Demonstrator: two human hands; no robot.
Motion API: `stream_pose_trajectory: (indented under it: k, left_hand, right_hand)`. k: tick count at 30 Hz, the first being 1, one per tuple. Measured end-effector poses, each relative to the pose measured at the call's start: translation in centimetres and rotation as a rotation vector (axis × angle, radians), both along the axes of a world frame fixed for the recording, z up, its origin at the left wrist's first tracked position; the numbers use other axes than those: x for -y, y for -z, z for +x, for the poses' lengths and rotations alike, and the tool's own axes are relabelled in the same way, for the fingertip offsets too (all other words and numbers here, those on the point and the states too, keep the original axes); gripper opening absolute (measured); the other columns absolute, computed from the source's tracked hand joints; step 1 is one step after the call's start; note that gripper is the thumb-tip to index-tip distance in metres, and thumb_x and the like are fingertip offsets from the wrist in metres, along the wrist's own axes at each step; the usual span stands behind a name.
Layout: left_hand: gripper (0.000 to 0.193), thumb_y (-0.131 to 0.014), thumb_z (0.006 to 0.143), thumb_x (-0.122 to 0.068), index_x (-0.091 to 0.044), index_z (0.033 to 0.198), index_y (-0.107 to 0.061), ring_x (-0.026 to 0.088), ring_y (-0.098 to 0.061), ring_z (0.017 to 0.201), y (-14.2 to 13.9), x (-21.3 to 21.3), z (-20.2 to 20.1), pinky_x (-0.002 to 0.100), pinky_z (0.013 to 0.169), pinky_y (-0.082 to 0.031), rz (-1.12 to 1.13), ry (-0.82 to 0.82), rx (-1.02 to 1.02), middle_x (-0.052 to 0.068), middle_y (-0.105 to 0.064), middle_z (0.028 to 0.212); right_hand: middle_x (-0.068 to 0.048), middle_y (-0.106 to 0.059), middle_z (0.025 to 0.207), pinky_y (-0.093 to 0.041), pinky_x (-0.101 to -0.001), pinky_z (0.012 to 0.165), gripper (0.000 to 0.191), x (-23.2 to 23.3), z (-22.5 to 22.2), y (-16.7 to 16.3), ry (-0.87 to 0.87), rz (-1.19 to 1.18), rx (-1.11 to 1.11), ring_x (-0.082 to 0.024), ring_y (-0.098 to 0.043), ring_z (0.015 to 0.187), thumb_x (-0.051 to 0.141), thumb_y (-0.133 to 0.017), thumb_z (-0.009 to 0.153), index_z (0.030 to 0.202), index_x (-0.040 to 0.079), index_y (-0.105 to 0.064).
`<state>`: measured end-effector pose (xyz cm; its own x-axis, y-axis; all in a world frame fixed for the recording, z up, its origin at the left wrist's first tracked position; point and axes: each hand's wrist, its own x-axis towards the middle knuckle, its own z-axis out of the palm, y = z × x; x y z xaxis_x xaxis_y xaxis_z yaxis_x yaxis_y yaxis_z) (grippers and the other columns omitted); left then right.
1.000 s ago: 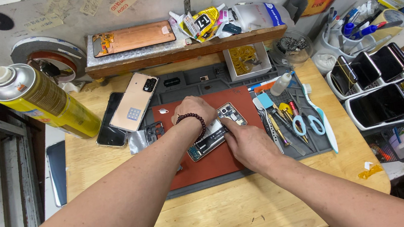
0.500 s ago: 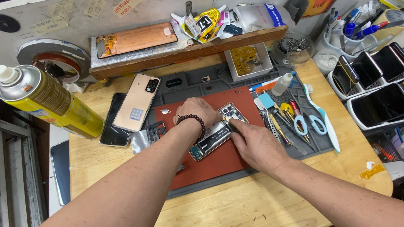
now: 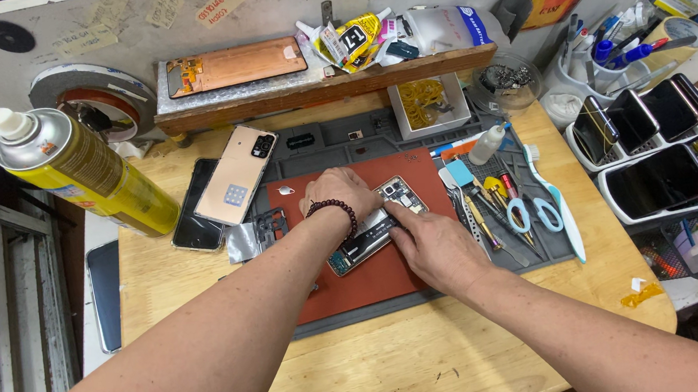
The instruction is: The person reassembles a disassembled smartphone on a workbench. They place the back cover aside, then insert the battery, align and secure the motherboard, and use a screwdriver to fasten screws around the camera module and frame.
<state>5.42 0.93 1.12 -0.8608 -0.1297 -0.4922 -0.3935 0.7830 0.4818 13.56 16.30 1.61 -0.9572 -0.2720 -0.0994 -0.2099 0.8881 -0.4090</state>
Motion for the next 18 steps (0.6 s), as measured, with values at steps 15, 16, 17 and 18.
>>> stream_pose_trajectory:
  k: [15, 16, 17, 18]
  left_hand:
    - [0.024, -0.080, 0.079, -0.035, -0.024, 0.100, -0.081, 0.017, -0.076, 0.103, -0.2, 0.1, -0.3, 0.034, 0.095, -0.056, 0.037, -0.060, 0.029, 0.002, -0.081, 0.102]
    - [0.025, -0.080, 0.079, -0.035, -0.024, 0.100, -0.081, 0.017, -0.075, 0.104, -0.2, 0.2, -0.3, 0.034, 0.095, -0.056, 0.033, -0.056, 0.032, 0.002, -0.080, 0.102]
    - [0.025, -0.080, 0.079, -0.035, -0.024, 0.100, -0.081, 0.018, -0.074, 0.104, -0.2, 0.2, -0.3, 0.035, 0.095, -0.055, 0.029, -0.048, 0.035, 0.002, -0.080, 0.102]
    - [0.025, -0.081, 0.078, -0.036, -0.024, 0.100, -0.081, 0.018, -0.074, 0.105, -0.2, 0.2, -0.3, 0.036, 0.095, -0.055, 0.027, -0.042, 0.037, 0.002, -0.080, 0.102]
  right_hand:
    - [-0.020, -0.072, 0.106, -0.057, -0.0478, 0.088, 0.046, 0.9, -0.1, -1.0, 0.007, 0.105, 0.073, -0.037, -0.071, 0.098, 0.033, -0.051, 0.101, 0.143, 0.014, -0.052]
    - [-0.020, -0.073, 0.105, -0.057, -0.0478, 0.089, 0.046, 1.0, -0.1, -1.1, -0.011, 0.104, 0.052, -0.037, -0.071, 0.098, 0.033, -0.052, 0.101, 0.142, 0.012, -0.053]
    - [-0.020, -0.073, 0.106, -0.057, -0.0480, 0.089, 0.046, 1.0, -0.1, -1.0, -0.006, 0.105, 0.063, -0.037, -0.070, 0.098, 0.033, -0.052, 0.101, 0.142, 0.012, -0.053]
    - [-0.020, -0.072, 0.106, -0.057, -0.0482, 0.089, 0.046, 1.0, -0.1, -1.0, -0.002, 0.108, 0.073, -0.038, -0.070, 0.098, 0.033, -0.052, 0.101, 0.142, 0.012, -0.053]
